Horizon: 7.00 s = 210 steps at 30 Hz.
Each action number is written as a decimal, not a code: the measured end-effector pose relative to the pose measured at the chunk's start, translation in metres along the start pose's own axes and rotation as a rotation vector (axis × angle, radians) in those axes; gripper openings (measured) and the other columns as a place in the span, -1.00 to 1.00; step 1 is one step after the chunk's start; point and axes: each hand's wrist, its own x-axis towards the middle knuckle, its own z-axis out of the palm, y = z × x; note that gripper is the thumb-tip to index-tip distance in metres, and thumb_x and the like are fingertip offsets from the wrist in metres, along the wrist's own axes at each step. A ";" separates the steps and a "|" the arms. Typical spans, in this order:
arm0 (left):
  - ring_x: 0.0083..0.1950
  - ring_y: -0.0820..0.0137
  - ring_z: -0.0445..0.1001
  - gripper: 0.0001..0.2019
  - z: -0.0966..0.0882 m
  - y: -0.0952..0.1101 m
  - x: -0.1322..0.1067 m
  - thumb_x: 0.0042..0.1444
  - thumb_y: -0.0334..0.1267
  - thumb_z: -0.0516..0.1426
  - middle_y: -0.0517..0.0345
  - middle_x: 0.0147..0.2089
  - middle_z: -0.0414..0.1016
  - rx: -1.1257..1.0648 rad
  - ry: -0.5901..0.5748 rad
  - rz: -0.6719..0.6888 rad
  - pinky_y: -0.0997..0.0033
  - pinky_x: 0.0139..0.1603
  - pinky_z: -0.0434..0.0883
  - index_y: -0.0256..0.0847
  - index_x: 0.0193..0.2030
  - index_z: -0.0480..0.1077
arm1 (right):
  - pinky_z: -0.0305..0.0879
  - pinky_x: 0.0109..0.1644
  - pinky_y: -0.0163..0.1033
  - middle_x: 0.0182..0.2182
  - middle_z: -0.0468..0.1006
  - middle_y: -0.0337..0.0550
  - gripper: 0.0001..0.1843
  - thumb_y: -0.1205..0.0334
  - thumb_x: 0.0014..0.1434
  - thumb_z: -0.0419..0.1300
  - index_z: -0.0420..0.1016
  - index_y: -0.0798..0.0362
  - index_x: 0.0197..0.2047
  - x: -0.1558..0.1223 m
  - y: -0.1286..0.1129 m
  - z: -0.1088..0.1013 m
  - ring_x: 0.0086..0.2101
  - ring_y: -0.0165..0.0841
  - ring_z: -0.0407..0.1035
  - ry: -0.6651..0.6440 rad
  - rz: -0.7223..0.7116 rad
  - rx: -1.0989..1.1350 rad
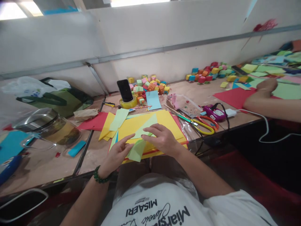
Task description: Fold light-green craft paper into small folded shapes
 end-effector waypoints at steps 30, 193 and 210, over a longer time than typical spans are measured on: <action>0.22 0.05 0.31 -0.77 0.000 0.002 -0.007 0.17 -0.33 0.10 -0.08 0.21 0.40 0.897 0.214 0.335 -0.11 0.20 0.21 -0.12 -0.10 0.54 | 0.38 -0.10 -0.14 -0.24 0.63 -0.05 -0.68 0.59 -0.04 0.10 0.53 0.12 -0.25 -0.021 -0.007 0.005 -0.23 -0.26 0.46 -0.392 0.197 0.160; -0.17 0.28 0.40 -0.71 0.022 0.019 -0.028 0.09 -0.51 0.07 0.05 -0.18 0.54 1.047 0.151 0.651 0.14 -0.02 0.24 -0.15 -0.10 0.47 | 0.46 -0.10 -0.12 -0.18 0.63 -0.04 -0.64 0.59 0.11 -0.02 0.52 0.10 -0.21 -0.032 -0.018 0.002 -0.14 -0.29 0.49 -0.298 0.117 0.109; -0.37 0.37 0.44 -0.24 0.005 -0.027 0.011 0.16 -0.28 0.09 0.21 -0.36 0.47 0.673 0.232 0.133 0.40 -0.30 0.39 -0.32 0.43 -0.18 | 0.38 -0.43 -0.24 -0.43 0.53 -0.17 -0.40 0.24 0.16 0.20 0.20 0.06 0.25 -0.029 -0.025 0.006 -0.43 -0.28 0.42 -0.261 0.741 -0.018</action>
